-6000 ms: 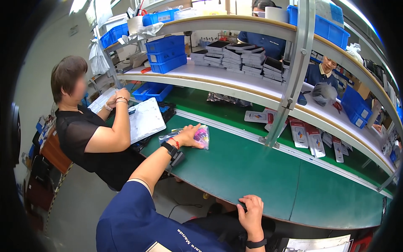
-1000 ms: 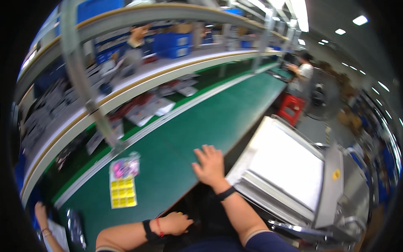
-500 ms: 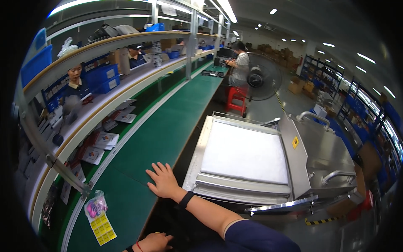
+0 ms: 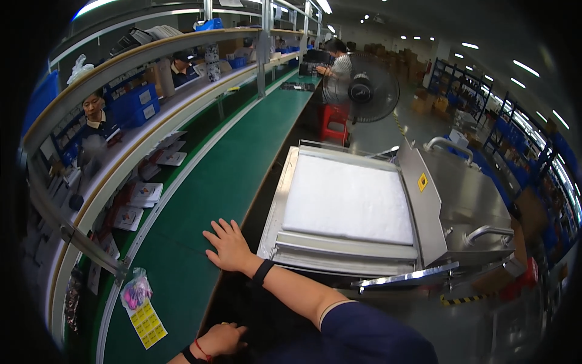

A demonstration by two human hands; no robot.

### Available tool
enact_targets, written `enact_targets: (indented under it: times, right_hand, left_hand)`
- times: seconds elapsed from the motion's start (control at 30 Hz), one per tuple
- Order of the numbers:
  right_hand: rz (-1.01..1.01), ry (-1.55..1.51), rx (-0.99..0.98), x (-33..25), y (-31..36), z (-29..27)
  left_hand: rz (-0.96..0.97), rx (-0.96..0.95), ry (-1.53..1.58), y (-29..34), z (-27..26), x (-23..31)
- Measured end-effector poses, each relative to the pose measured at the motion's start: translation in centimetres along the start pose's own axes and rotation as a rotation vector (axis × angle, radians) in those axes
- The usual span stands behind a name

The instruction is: The recorder is organizing and packaging small electronic components into anti-static bags and arranging them on a tray.

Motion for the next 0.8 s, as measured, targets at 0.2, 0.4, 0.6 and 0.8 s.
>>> enact_targets:
  times: [0.2, 0.4, 0.6, 0.8]
  right_hand:
    - [-0.03, 0.009, 0.014, -0.4, -0.2, 0.2]
    - [-0.064, -0.106, -0.15, 0.3, 2.4, -0.4]
    - [0.271, 0.246, -0.118, 4.9, 10.0, -13.2]
    - [0.51, 0.441, -0.15, 12.5, 15.2, -14.1]
  left_hand:
    - [-0.011, 0.007, 0.03, 0.1, 0.2, -0.4]
    - [-0.015, 0.015, 0.021, 0.0, -0.5, -0.7]
    - [0.01, -0.025, 0.039, -0.4, -0.4, 0.4]
    - [0.018, -0.067, 0.076, 0.7, 1.5, 0.3]
Point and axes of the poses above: each hand's wrist, its own y-axis away from the middle knuckle, its own z-axis out of the palm, x = y × z, the point moved 9 cm from there along -y, towards the middle knuckle, and after that the axes turned 11 degrees about -x, right-handed, at the moved point
